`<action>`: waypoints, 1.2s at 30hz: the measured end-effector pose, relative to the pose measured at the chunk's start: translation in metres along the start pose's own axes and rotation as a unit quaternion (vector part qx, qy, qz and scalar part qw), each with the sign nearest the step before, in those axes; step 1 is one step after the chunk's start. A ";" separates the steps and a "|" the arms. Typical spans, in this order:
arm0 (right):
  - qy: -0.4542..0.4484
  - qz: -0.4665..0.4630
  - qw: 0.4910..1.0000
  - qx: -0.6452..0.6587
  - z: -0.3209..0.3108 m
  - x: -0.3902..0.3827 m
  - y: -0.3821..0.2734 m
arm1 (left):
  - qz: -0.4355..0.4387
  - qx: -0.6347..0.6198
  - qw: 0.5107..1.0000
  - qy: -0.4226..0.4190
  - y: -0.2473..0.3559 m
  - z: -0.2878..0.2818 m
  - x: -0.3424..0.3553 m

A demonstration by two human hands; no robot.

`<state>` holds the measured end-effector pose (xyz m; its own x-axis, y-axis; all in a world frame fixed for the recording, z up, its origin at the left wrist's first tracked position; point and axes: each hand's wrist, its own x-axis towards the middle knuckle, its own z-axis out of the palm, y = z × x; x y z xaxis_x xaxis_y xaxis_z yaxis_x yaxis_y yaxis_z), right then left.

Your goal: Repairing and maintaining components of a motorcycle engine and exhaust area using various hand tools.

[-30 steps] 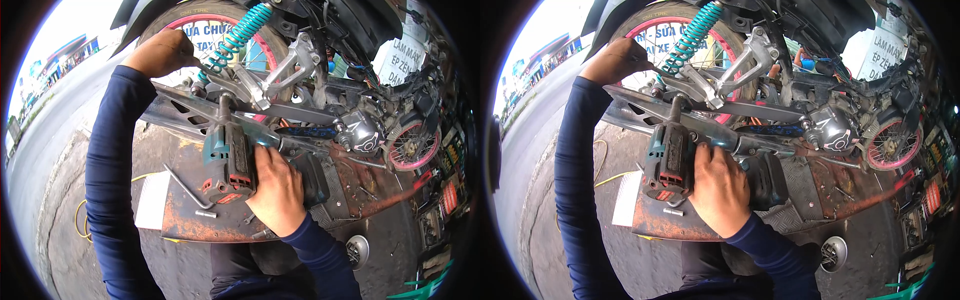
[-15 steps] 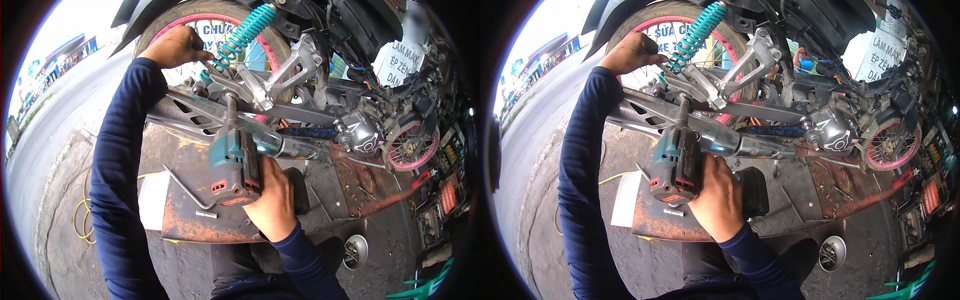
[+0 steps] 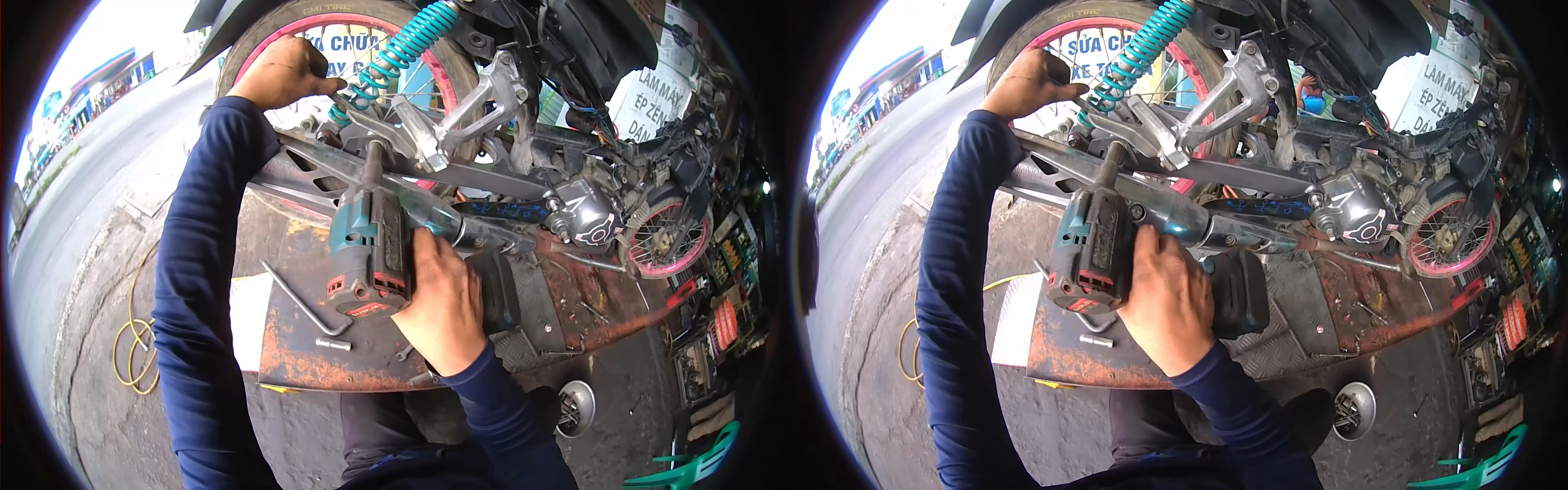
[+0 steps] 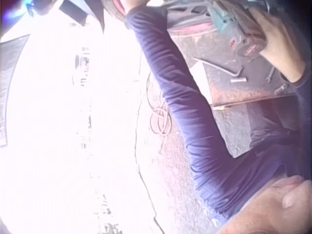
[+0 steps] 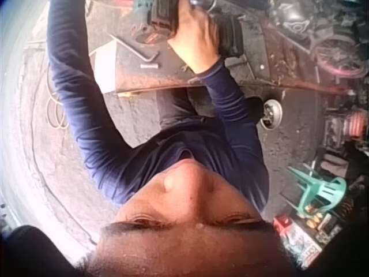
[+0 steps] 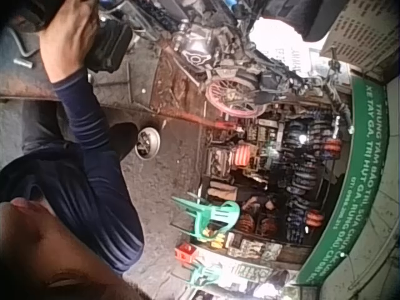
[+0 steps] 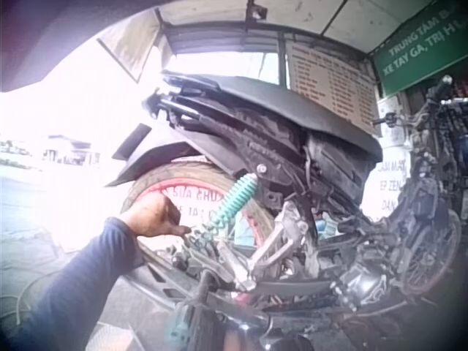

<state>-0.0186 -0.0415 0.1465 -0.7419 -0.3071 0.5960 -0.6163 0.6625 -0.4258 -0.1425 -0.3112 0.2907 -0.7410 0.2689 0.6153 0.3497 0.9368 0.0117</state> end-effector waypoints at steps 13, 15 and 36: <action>-0.027 -0.038 0.996 -0.075 -0.017 0.009 -0.006 | 0.045 -0.004 0.997 0.069 -0.006 0.009 0.001; -0.017 -0.045 0.994 -0.096 -0.014 0.007 -0.010 | 0.035 0.019 0.998 0.056 -0.004 0.003 0.002; -0.015 -0.044 0.997 -0.065 -0.015 -0.005 -0.001 | 0.082 0.222 0.968 0.078 0.057 -0.028 -0.007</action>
<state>-0.0100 -0.0306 0.1542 -0.6959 -0.3866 0.6052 -0.6409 0.7145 -0.2804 -0.1013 -0.2655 0.3095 -0.5889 0.4180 0.6917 0.1490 0.8974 -0.4154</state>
